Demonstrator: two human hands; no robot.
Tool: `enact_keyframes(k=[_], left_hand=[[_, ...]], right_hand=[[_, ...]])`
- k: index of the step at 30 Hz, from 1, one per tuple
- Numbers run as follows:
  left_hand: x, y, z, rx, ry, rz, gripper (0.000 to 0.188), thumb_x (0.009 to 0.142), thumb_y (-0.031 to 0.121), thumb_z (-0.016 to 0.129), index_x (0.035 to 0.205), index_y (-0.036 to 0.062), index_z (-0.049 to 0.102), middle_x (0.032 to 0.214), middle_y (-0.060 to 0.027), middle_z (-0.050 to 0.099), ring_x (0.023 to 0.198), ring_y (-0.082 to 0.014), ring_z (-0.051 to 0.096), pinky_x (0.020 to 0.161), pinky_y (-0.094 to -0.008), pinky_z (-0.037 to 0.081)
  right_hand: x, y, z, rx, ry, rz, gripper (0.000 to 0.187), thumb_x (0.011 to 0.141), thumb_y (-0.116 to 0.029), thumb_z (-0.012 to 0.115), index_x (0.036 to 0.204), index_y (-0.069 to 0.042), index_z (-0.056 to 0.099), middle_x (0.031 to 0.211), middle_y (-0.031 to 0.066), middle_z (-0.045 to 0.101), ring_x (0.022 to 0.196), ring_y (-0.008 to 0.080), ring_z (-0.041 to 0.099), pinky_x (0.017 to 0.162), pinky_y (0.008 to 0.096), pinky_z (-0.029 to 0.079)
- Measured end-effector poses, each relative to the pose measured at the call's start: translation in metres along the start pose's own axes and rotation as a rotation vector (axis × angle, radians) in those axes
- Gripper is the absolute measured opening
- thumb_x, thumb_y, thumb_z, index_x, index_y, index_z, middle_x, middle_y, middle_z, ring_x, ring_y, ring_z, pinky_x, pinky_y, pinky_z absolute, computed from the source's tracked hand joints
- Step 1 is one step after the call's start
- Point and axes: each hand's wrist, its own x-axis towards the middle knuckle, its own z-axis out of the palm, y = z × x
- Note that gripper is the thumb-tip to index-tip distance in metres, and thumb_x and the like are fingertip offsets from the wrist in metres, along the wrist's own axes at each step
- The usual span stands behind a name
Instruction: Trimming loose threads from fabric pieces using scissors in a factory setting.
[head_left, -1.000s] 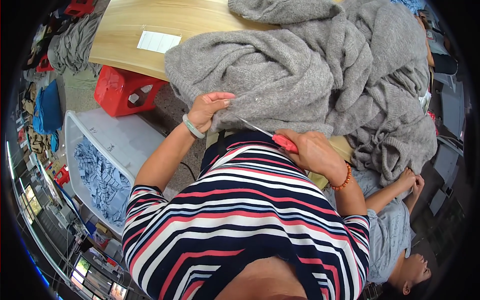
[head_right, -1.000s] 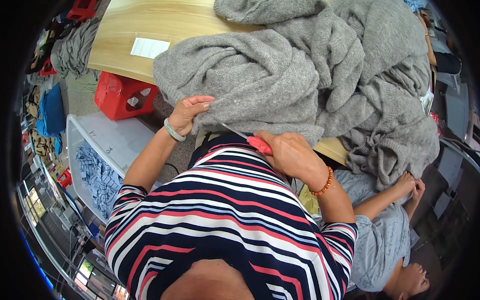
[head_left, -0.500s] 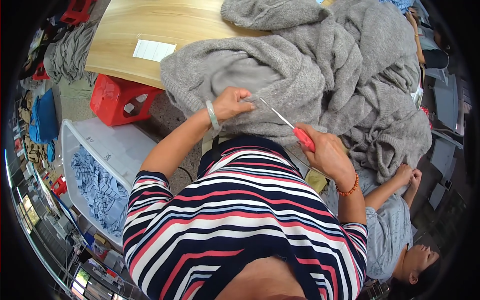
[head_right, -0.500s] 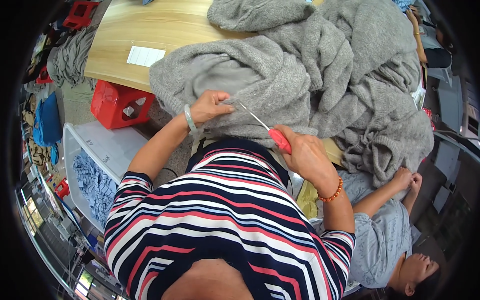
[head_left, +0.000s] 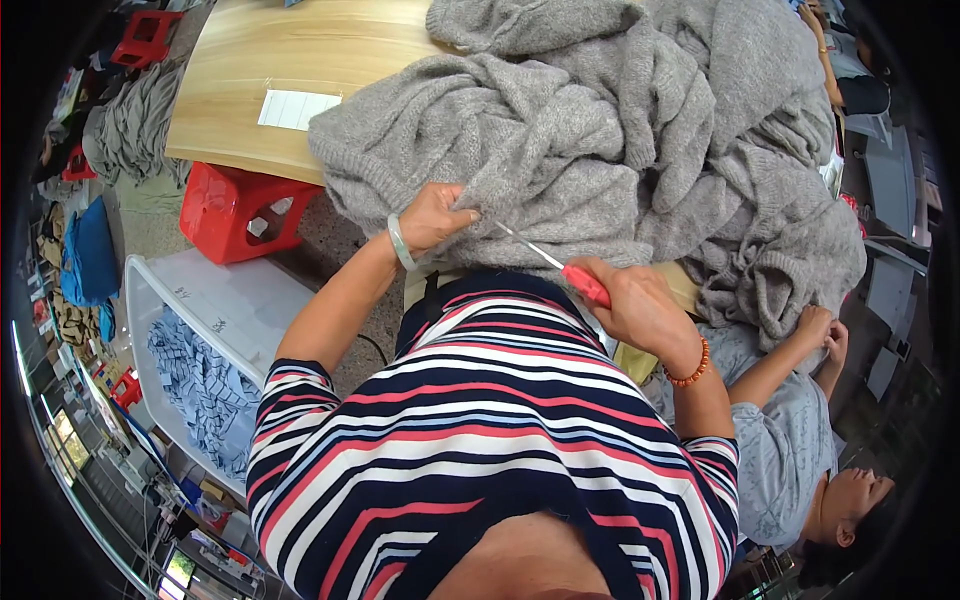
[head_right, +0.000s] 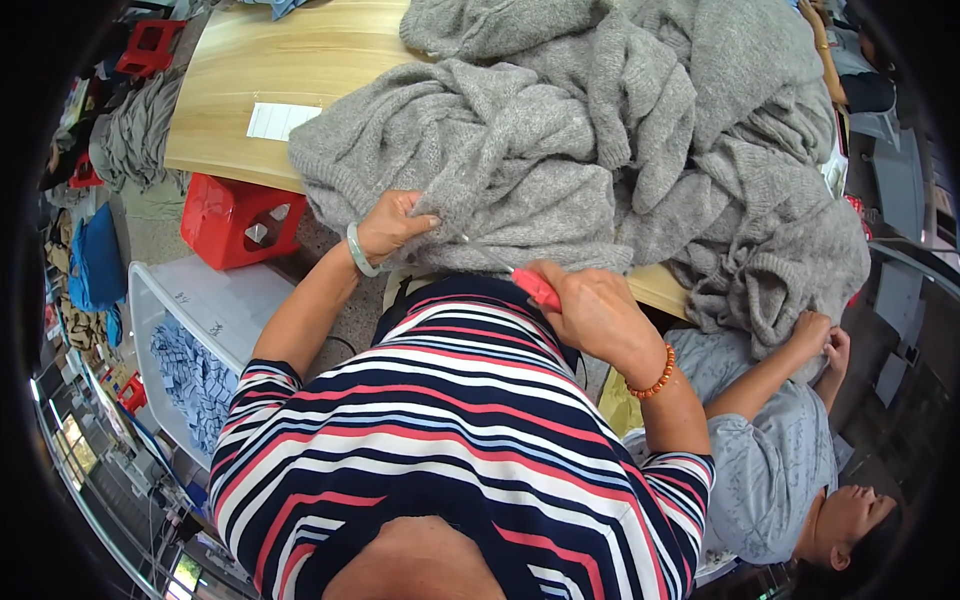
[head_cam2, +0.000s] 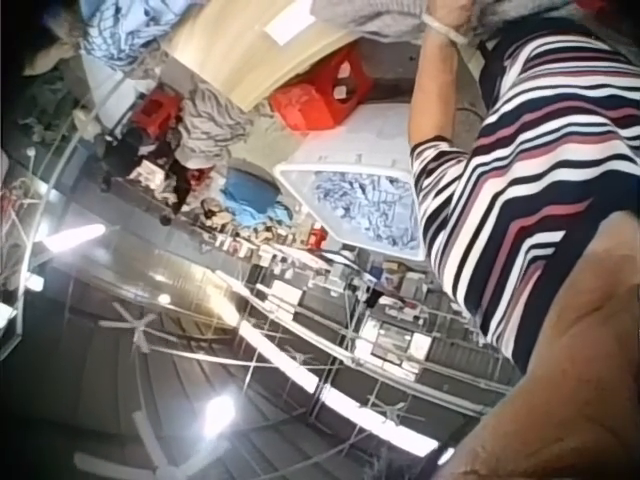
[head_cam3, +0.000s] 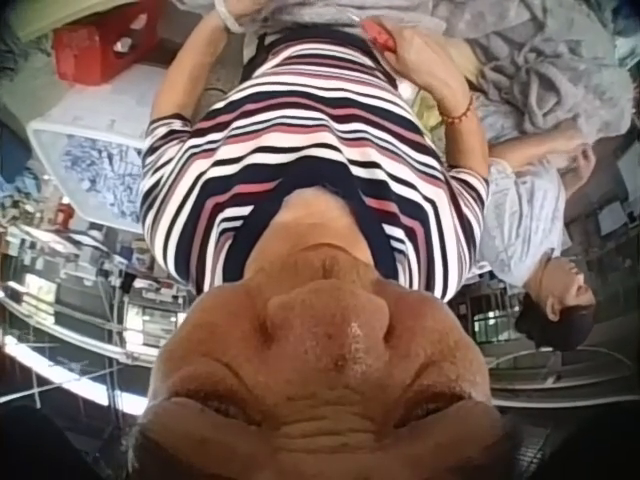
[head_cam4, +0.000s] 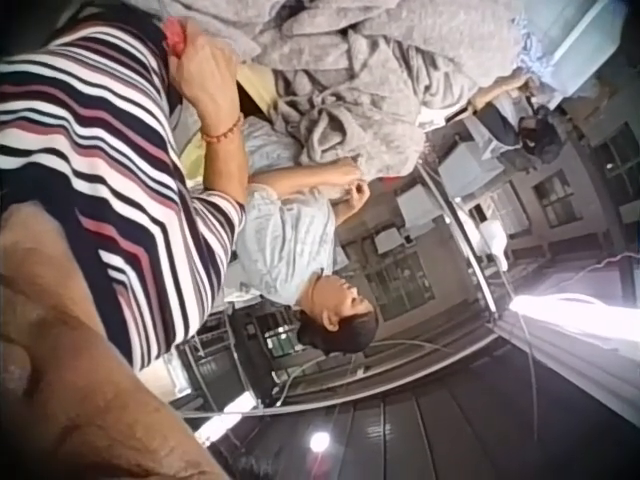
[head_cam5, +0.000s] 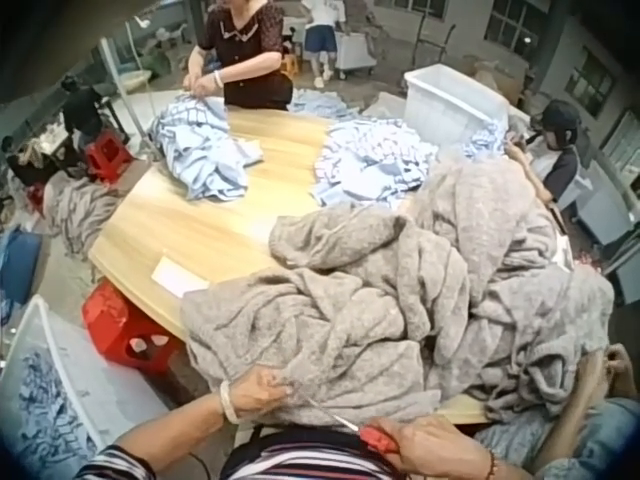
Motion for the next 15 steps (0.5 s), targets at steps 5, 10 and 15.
enact_keyframes(k=[5, 10, 15], left_hand=[[-0.002, 0.002, -0.003, -0.125, -0.108, -0.043, 0.037, 0.084, 0.001, 0.059, 0.120, -0.0074, 0.053, 0.106, -0.0063, 0.064, 0.089, -0.0091, 0.058, 0.080, -0.0223, 0.046], [0.008, 0.006, -0.014, -0.087, -0.170, -0.147, 0.049, 0.085, 0.004, 0.061, 0.129, -0.0084, 0.043, 0.105, -0.0056, 0.062, 0.086, -0.0073, 0.057, 0.075, -0.0206, 0.046], [0.048, 0.017, 0.007, 0.012, 0.118, 0.096, 0.038, 0.085, 0.005, 0.064, 0.119, -0.0038, 0.051, 0.090, -0.0013, 0.064, 0.070, -0.0050, 0.055, 0.064, -0.0181, 0.044]], right_hand=[[0.001, -0.002, 0.001, 0.012, 0.013, -0.037, 0.035, 0.083, -0.019, 0.061, 0.117, -0.011, 0.056, 0.074, 0.0222, 0.062, 0.070, 0.0404, 0.060, 0.063, 0.0470, 0.046], [0.001, 0.001, -0.002, 0.120, 0.156, 0.004, 0.035, 0.084, -0.018, 0.060, 0.117, -0.010, 0.054, 0.084, 0.0217, 0.063, 0.078, 0.0415, 0.060, 0.068, 0.0455, 0.047], [0.002, 0.005, -0.001, 0.111, 0.207, 0.046, 0.035, 0.085, -0.017, 0.060, 0.118, -0.009, 0.053, 0.086, 0.0225, 0.063, 0.079, 0.0415, 0.060, 0.069, 0.0455, 0.047]])
